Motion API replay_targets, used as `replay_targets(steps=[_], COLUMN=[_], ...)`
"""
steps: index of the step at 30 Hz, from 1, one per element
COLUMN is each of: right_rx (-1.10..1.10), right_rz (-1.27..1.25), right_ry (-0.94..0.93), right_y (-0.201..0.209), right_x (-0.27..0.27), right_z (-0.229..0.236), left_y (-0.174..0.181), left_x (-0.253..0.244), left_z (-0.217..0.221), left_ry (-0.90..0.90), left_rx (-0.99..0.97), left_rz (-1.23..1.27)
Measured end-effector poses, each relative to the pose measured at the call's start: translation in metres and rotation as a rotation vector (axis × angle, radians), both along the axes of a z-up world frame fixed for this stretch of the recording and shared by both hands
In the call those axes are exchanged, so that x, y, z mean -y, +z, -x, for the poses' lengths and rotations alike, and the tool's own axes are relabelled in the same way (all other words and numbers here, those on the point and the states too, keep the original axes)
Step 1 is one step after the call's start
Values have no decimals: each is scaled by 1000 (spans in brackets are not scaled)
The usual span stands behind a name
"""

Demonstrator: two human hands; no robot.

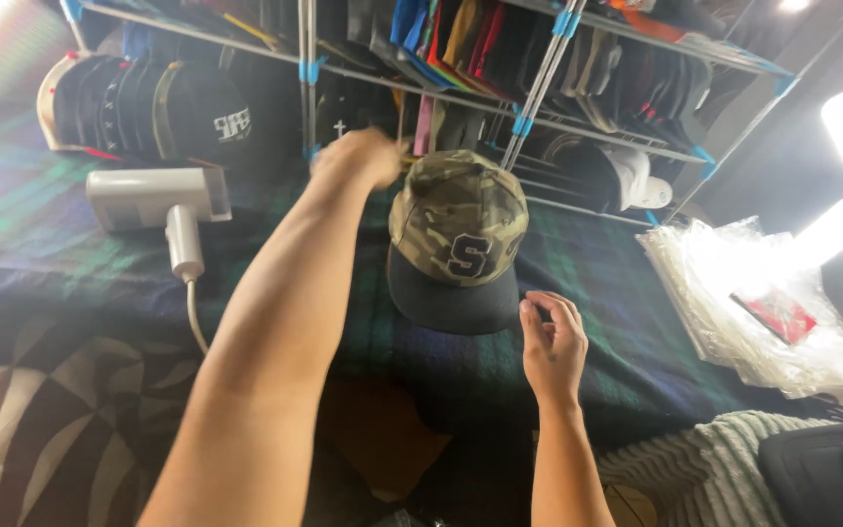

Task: Steaming and brushing a camouflage baseball cap to finish it, using a wooden head form.

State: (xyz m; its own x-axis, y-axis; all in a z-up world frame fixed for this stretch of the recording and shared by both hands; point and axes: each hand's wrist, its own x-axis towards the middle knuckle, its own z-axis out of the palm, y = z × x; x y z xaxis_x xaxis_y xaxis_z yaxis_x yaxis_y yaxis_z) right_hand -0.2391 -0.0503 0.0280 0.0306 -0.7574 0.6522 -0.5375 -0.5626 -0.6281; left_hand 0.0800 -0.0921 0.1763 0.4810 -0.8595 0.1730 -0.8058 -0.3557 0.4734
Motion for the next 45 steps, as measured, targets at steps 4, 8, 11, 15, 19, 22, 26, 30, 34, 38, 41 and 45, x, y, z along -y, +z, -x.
replay_targets(steps=[4,8,11,15,19,22,26,30,34,38,41,45], right_rx=[91,205,29,-150,-248,-291,-611,-695,-721,-512,-418,-217], right_rz=[4,64,262,355,653,604,525,157,-76,-287,-246,73], right_ry=[1,411,572,574,389,156,189,227,275,174,-101,67], right_y=[20,32,32,38,46,52,54,60,75,72,56,47], right_x=[-8,-43,-55,-66,-11,8,-40,-33,-38,-28,1,1], right_z=[-4,-40,-53,-53,-37,-35,-52,-47,-24,51,100,65], left_y=[-20,-49,-81,-116,-146,-153,-205,-201,-213,-214,-215,-219], left_x=[-34,-103,-135,-139,-134,-130,-90,-101,-83,-87,-86,-78], left_z=[-1,93,151,165,143,137,121,130,125,125,127,131], left_ry=[90,-261,-359,-364,-21,-26,-316,-398,-356,-221,-205,-264], left_rx=[-89,-984,-1356,-1360,-919,-1486,-2043,-2192,-2196,-2141,-2099,-2031], left_rz=[170,1049,1209,1001,1059,893,942,982,988,1028,1059,1088])
